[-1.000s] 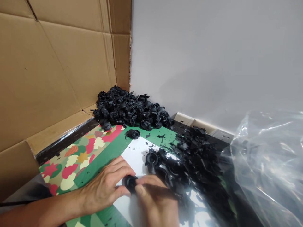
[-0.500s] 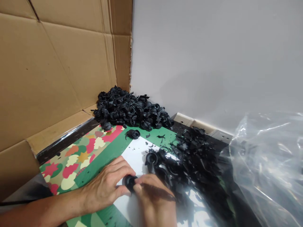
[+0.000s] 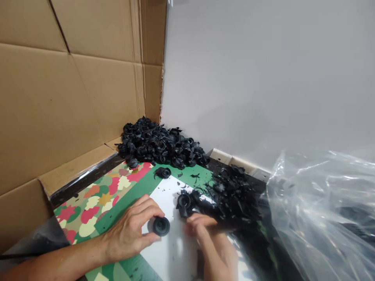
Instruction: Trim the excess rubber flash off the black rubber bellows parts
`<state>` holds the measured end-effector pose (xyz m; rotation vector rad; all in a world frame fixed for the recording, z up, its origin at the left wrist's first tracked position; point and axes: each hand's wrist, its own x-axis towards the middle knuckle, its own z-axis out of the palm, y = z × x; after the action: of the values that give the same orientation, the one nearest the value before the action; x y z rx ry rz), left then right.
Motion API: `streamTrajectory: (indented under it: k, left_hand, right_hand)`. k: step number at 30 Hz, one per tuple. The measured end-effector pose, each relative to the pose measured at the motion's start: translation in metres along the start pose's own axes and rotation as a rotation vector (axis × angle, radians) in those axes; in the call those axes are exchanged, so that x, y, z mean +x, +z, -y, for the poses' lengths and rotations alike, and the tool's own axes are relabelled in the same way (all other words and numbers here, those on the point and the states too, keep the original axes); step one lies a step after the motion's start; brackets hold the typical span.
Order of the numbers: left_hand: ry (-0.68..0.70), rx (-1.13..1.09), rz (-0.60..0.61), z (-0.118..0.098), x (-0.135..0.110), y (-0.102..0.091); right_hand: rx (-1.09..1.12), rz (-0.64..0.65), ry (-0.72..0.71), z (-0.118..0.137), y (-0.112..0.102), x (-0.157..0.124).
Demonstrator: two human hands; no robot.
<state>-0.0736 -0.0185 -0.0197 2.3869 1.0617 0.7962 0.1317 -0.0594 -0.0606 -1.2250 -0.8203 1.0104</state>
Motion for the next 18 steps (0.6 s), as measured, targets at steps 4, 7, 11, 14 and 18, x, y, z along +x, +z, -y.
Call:
streamTrajectory:
  k: [4,7,11,14,18]
  left_hand:
    - [-0.031,-0.029,-0.045,-0.011,0.003,-0.005]
    - [-0.054,-0.098,-0.044,-0.024,0.006,-0.008]
    - [-0.176,-0.22,-0.016,-0.039,0.01,-0.011]
    - [-0.315,-0.338,0.012,-0.044,0.012,-0.013]
    - [-0.5,-0.511,-0.022,-0.046,0.013,-0.01]
  right_hand:
    - [-0.143,0.056,0.143,0.001,0.013,-0.009]
    - [-0.186,0.056,0.074,0.003,0.03,-0.015]
    - [-0.087,0.155,0.099,0.003,0.037,-0.014]
    - [-0.04,0.175,0.151,0.003,0.033,-0.013]
    - [0.012,0.197,0.195,0.007,0.034,-0.017]
